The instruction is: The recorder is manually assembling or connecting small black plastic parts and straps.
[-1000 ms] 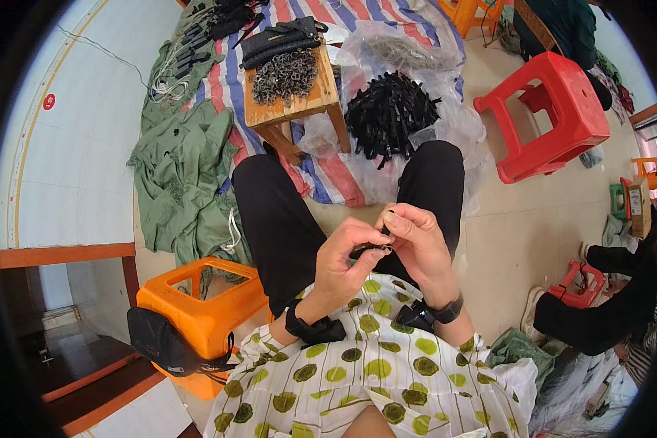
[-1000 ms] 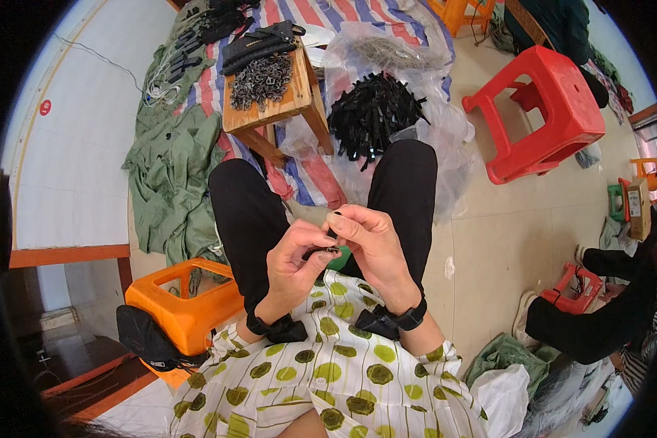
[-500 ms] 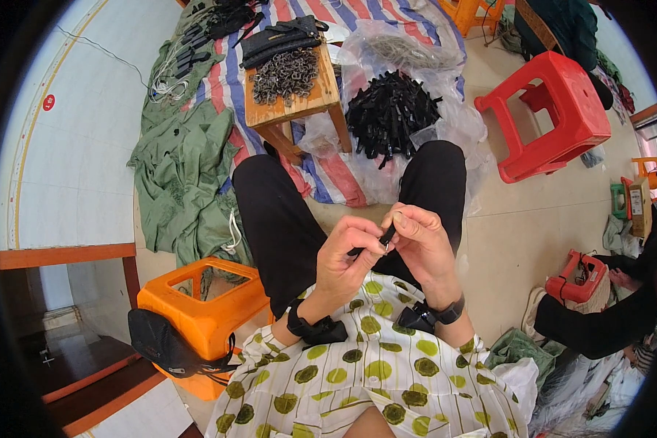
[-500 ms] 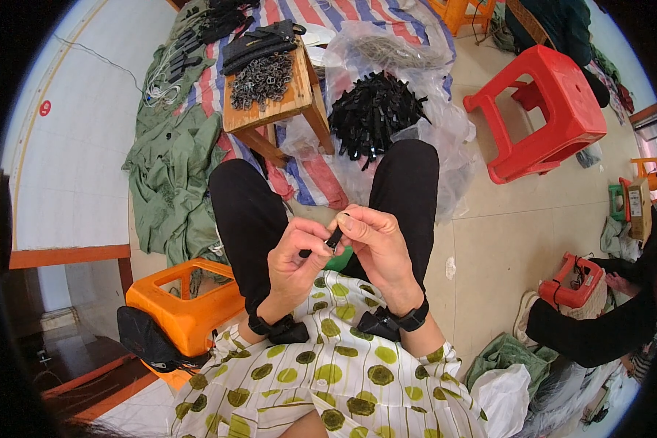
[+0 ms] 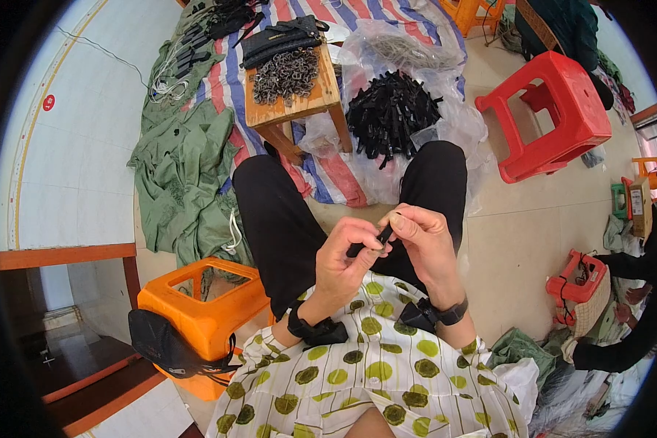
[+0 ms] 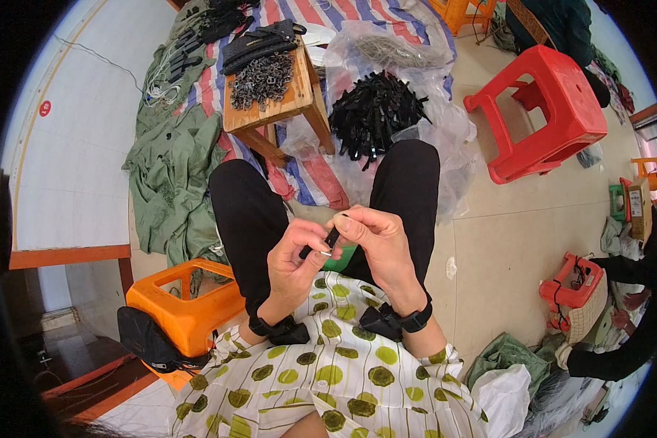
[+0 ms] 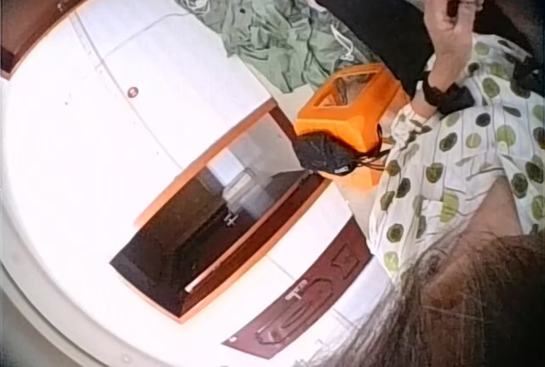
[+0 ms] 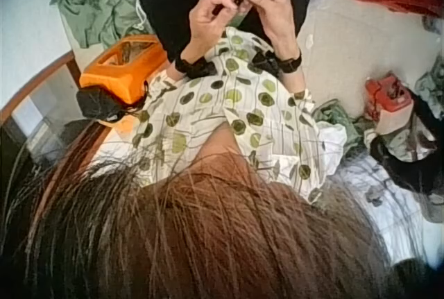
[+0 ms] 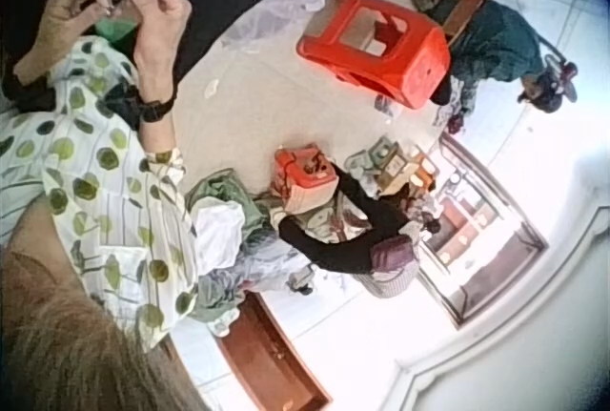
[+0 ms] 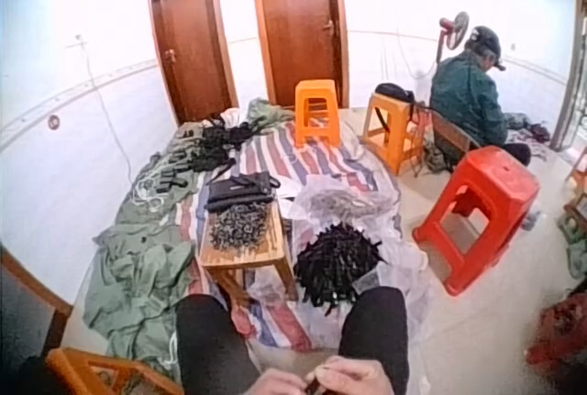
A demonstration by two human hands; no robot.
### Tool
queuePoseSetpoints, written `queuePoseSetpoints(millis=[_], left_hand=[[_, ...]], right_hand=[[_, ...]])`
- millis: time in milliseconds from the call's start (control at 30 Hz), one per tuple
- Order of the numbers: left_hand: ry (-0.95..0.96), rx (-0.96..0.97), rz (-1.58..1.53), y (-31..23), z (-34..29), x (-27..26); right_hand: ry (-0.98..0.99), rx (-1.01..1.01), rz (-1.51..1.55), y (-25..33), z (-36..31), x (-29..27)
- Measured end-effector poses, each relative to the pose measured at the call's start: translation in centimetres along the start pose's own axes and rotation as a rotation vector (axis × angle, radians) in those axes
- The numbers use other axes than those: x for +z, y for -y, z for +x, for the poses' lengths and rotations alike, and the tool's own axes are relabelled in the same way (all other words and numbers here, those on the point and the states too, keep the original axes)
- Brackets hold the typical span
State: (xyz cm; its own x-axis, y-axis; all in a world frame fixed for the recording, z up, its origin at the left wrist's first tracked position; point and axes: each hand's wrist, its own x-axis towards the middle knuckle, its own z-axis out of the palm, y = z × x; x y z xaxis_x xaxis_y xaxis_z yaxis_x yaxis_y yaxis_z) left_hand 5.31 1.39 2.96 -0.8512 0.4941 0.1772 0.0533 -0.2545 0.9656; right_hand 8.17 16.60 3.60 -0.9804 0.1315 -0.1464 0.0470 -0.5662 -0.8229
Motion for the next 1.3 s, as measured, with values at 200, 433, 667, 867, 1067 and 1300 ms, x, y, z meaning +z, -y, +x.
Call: queuePoseSetpoints(millis=[200, 433, 667, 867, 1067, 1300], left_hand=[[0.045, -0.038, -0.167, -0.2, 0.3, -0.1], [0.058, -0.466, -0.372, -1.0, 0.3, -0.3], [0.230, -0.477, -0.297, 0.1, -0.1, -0.8], [0.185, -0.439, -0.259, 0.2, -0.1, -0.3], [0.292, -0.293, -0.099, -0.7, 0.1, -0.8], [0.196, -0.272, -0.193, 0.7, -0.5, -0.7]], right_hand=[[0.021, -0.201, -0.306, 0.5, -0.3, 0.2], [0.081, -0.121, -0.197, 0.2, -0.5, 1.1], [0.052, -0.041, -0.100, -0.1, -0.6, 1.9], [0.022, 0.139, 0.195, -0.4, -0.5, 2.0], [0.053, 0.156, 0.289, -0.5, -0.6, 2.2], [0.053, 0.144, 0.315, -0.6, -0.3, 2.4]])
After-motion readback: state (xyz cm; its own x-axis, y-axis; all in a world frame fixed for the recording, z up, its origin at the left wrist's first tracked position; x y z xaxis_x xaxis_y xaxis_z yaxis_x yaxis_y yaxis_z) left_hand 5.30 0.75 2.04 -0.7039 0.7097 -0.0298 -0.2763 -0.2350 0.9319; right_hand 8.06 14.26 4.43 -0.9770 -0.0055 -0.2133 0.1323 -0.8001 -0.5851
